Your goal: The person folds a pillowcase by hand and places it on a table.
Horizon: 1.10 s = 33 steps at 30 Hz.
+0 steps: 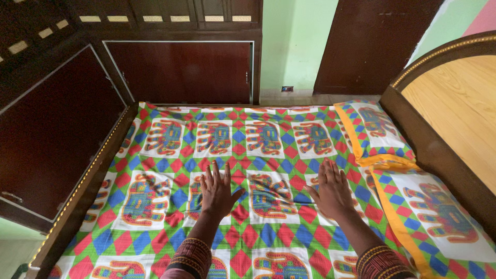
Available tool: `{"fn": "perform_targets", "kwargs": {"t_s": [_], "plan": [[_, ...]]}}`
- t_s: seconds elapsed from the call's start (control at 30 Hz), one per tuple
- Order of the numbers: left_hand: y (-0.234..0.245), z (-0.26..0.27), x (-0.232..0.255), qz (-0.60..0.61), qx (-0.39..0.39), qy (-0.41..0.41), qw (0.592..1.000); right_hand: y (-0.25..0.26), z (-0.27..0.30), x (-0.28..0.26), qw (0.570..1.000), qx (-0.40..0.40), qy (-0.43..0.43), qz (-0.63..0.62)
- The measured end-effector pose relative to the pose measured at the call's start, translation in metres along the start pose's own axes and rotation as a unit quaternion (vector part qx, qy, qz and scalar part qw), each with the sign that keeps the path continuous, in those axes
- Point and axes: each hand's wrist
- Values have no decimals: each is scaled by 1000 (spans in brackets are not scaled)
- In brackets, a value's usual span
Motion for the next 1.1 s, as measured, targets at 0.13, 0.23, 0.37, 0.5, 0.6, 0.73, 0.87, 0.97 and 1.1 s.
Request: {"fn": "perform_targets", "kwargs": {"t_s": [0.13,0.23,0.37,0.5,0.6,0.73,0.87,0.97,1.1], "plan": [[-8,-2,-3,5,21,-11,1000,5,1,-1,1000,11,5,2],[-9,-2,-4,10,21,-11,1000,6,1,-2,1000,16,6,0],[-9,-2,-4,13,14,-7,1000,6,1,-3,1000,10,4,0],[-9,-1,-4,20,8,-7,1000,7,1,-4,1000,2,4,2],[-6,0,-4,26,2,-3,1000,8,1,-4,1000,-13,0,3],[-3,2,-4,13,-12,2,1000,5,1,-3,1000,-19,2,13],[-4,5,-9,-1,-9,-8,1000,-1,2,-1,1000,-21,2,18],[-6,4,-12,6,-3,-13,1000,-3,4,2,1000,-23,-5,7],[-6,2,-12,20,11,-21,1000,-1,9,5,1000,-3,-4,-2]]}}
Point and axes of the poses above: each hand's wrist, its own z-axis away from the middle knuckle, its own y-axis out of the back of the hand, x = y × z, and after that the axes turned 4 degrees about y, right-handed
